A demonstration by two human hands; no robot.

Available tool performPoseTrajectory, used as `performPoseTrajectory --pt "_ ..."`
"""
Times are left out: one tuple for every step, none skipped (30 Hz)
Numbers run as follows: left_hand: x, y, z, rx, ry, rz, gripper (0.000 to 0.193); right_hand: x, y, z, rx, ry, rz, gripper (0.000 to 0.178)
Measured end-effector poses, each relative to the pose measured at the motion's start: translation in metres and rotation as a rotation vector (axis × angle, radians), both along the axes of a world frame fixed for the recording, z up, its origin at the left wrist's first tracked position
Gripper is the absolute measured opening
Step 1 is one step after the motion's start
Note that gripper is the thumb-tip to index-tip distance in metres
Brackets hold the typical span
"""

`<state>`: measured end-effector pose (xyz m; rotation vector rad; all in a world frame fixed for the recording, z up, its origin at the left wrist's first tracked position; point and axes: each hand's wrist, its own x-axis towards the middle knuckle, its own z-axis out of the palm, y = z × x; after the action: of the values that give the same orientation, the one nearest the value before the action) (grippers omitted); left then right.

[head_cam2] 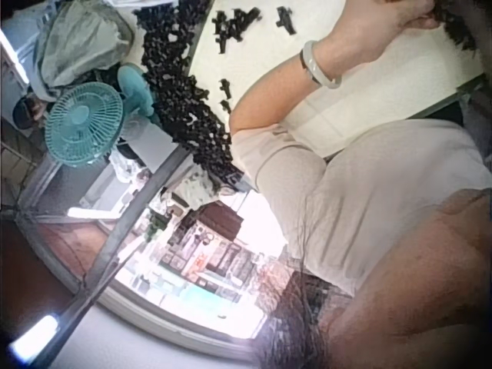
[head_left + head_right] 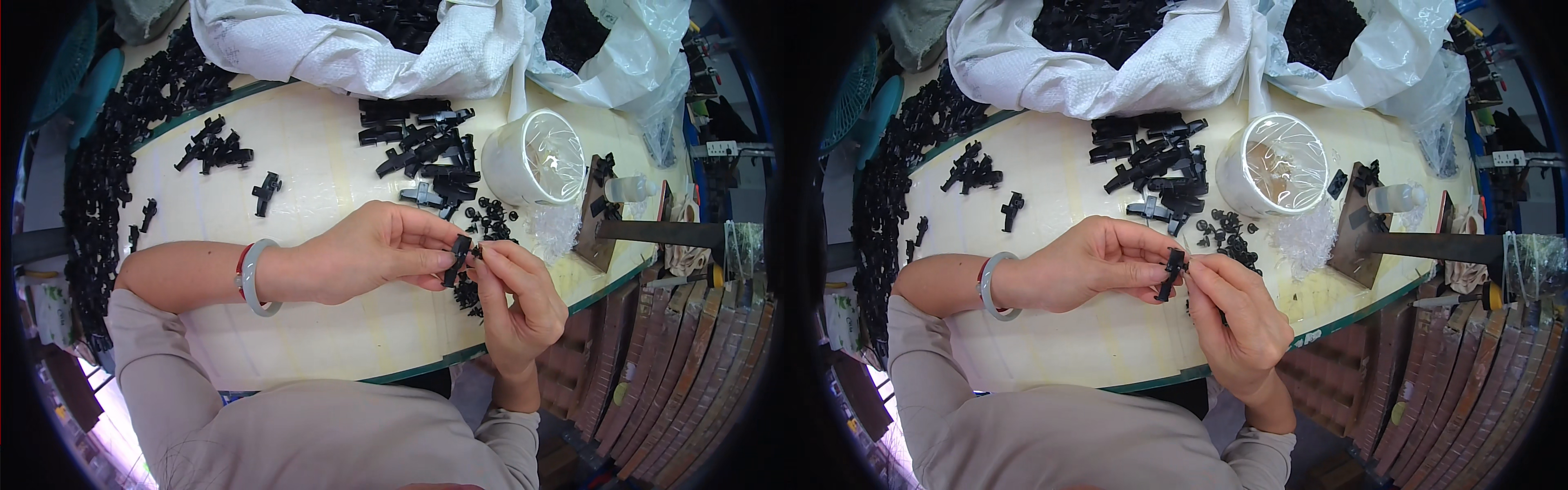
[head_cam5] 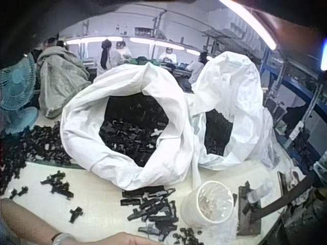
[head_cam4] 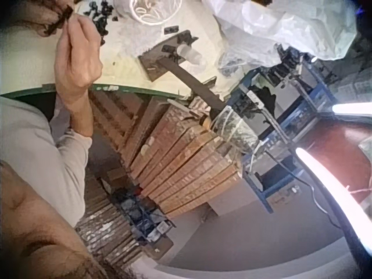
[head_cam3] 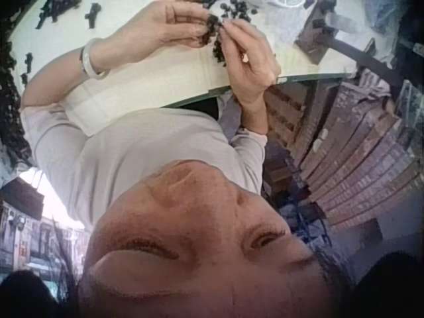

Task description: The person assembles plastic components by hand, attaching small rings onto black plastic parts and placing the assembled pieces on the work table.

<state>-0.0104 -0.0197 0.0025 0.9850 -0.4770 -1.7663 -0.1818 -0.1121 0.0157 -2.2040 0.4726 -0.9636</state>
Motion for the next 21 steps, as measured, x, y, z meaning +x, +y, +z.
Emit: performPoseTrajectory --pt "0.0 0.0001 -0.0005 0.001 0.006 -0.001 0.029 0.0 0.0001 0.0007 -0.004 0.011 0.003 0.024" --pt "-0.0001 0.0002 -0.001 0.001 0.013 -0.001 0.029 0.0001 0.0001 0.0011 -0.009 0.023 0.005 0.025" --pt "-0.0002 0.0004 -0.0013 0.002 0.013 0.0 0.029 0.0 -0.0002 0.0012 -0.008 0.023 0.006 0.025" --pt "-0.0002 0.0005 -0.0015 0.004 0.016 0.005 0.029 -0.0002 -0.0006 0.0013 -0.018 0.027 0.016 0.025" --pt "-0.0003 0.0007 -0.0018 0.007 0.019 0.01 0.029 -0.0002 -0.0007 0.0014 -0.028 0.031 0.025 0.026" --pt "-0.0004 0.0009 -0.0024 0.008 0.02 0.011 0.029 -0.0002 -0.0004 0.0019 -0.028 0.031 0.026 0.026" --pt "-0.0005 0.0012 -0.0031 0.007 0.023 0.015 0.029 -0.0002 0.0 0.0026 -0.019 0.045 0.026 0.023" --pt "-0.0005 0.0015 -0.0035 0.006 0.026 0.019 0.029 -0.0001 0.0002 0.0033 -0.011 0.059 0.026 0.021" --pt "-0.0006 0.0016 -0.0033 0.007 0.026 0.02 0.029 0.0002 0.0002 0.0037 -0.01 0.06 0.027 0.021" --pt "-0.0008 0.0014 -0.0026 -0.001 0.034 0.024 0.029 0.0007 -0.0002 0.004 -0.027 0.059 0.037 0.022" --pt "-0.001 0.0014 -0.0023 -0.009 0.043 0.029 0.029 0.0012 -0.0005 0.0043 -0.045 0.059 0.048 0.022" --pt "-0.0007 0.0014 -0.0025 -0.008 0.043 0.031 0.029 0.0015 -0.0004 0.0048 -0.043 0.059 0.05 0.022" --pt "-0.0004 0.0014 -0.0029 -0.026 0.022 0.03 0.028 0.0016 0.0 0.0056 -0.057 0.069 0.048 0.022" --pt "-0.0003 0.0016 -0.0033 -0.044 0.002 0.029 0.027 0.0016 0.0004 0.0059 -0.07 0.08 0.046 0.023" --pt "-0.0006 0.0017 -0.0031 -0.042 0.003 0.029 0.027 0.0016 0.0006 0.0059 -0.067 0.081 0.047 0.023" --pt "-0.001 0.0011 -0.0023 -0.058 -0.016 0.04 0.026 0.0016 0.0002 0.0057 -0.086 0.083 0.05 0.023" --pt "-0.0012 0.0008 -0.0019 -0.074 -0.035 0.05 0.025 0.0017 -0.0001 0.0054 -0.105 0.086 0.052 0.023" --pt "-0.0012 0.0006 -0.0025 -0.071 -0.035 0.048 0.025 0.0019 -0.0003 0.0046 -0.102 0.086 0.051 0.023" --pt "-0.0016 0.001 -0.0032 -0.068 -0.044 0.055 0.025 0.0016 0.0003 0.0038 -0.107 0.09 0.049 0.023" --pt "-0.0022 0.0014 -0.004 -0.064 -0.053 0.06 0.025 0.0012 0.0011 0.0034 -0.111 0.093 0.046 0.023" --pt "-0.0028 0.0023 -0.0048 -0.062 -0.052 0.055 0.025 0.001 0.0022 0.0033 -0.108 0.094 0.041 0.023"
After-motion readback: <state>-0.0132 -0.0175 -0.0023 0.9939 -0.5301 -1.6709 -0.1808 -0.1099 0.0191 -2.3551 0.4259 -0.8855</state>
